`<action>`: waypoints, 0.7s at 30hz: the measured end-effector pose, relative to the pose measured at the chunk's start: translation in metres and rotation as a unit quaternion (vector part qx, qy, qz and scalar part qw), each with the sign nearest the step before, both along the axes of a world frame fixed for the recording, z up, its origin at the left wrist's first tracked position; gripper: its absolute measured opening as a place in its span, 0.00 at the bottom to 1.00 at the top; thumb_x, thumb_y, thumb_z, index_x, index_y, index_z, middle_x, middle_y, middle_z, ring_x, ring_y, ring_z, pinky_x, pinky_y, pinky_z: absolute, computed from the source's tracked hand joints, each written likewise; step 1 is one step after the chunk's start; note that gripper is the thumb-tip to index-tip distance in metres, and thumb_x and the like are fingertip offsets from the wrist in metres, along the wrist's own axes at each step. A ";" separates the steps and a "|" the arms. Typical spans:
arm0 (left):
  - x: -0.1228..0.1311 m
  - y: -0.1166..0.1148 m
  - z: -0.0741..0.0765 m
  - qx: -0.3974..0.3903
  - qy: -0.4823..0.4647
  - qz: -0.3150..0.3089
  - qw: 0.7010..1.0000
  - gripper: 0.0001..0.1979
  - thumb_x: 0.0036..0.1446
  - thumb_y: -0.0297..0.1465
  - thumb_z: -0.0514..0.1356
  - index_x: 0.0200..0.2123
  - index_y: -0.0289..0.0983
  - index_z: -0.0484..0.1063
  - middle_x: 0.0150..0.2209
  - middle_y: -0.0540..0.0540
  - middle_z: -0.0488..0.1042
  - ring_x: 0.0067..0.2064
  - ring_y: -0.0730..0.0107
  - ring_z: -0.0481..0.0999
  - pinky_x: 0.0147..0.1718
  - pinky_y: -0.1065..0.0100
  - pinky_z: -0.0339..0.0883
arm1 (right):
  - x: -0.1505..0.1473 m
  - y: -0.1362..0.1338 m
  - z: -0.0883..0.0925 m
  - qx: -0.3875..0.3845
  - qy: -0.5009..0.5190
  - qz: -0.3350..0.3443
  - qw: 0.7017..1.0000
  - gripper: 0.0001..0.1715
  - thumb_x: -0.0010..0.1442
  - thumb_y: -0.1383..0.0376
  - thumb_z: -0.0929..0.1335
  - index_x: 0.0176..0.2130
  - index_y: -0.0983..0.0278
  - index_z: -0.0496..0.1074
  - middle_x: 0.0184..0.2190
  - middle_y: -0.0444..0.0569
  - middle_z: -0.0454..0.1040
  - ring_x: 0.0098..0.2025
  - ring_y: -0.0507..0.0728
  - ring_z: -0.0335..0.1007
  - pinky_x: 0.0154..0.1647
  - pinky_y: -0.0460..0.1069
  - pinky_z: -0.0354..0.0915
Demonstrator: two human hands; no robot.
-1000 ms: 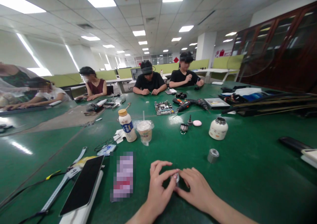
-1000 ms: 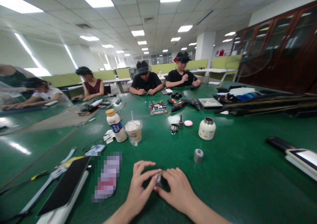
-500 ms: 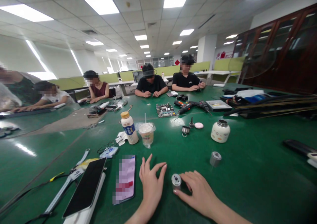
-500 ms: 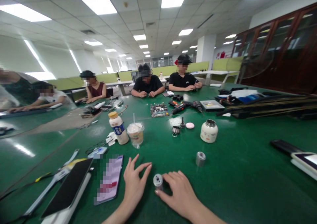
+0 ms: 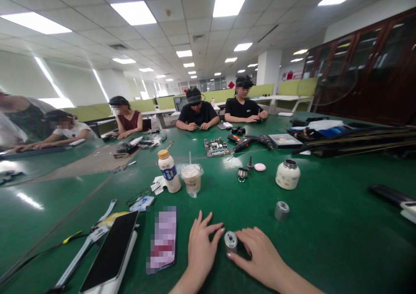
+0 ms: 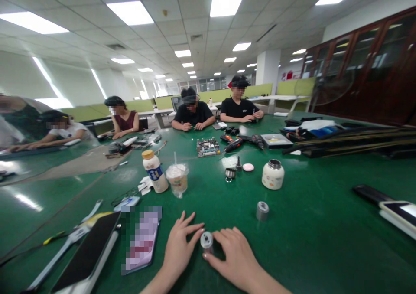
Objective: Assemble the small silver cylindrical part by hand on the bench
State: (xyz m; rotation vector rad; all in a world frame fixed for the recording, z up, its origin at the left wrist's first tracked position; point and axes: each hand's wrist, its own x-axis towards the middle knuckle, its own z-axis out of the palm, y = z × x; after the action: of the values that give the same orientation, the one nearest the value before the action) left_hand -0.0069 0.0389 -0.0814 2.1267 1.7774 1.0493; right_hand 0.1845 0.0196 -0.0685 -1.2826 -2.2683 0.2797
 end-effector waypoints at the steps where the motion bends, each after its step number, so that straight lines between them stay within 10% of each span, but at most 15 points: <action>1: 0.000 0.001 0.000 -0.001 -0.008 -0.001 1.000 0.09 0.56 0.35 0.63 0.40 0.47 0.80 0.52 0.44 0.76 0.61 0.43 0.63 0.55 0.37 0.57 | 0.000 0.000 0.000 -0.004 0.001 -0.001 1.000 0.13 0.57 0.54 0.69 0.39 0.60 0.71 0.30 0.44 0.73 0.32 0.56 0.68 0.38 0.50 0.57; 21: 0.014 -0.020 0.021 0.098 -0.079 -0.144 0.982 0.09 0.57 0.32 0.63 0.41 0.48 0.79 0.41 0.45 0.78 0.49 0.56 0.68 0.48 0.51 0.67 | 0.000 0.000 0.000 -0.029 0.005 0.004 1.000 0.08 0.58 0.60 0.70 0.37 0.60 0.70 0.32 0.43 0.73 0.35 0.56 0.68 0.38 0.49 0.53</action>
State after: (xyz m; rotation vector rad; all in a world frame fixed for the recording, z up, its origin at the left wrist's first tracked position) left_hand 0.0068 0.0190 -0.0602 2.2528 1.2943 1.3126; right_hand 0.1843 0.0195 -0.0681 -1.2988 -2.2729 0.3564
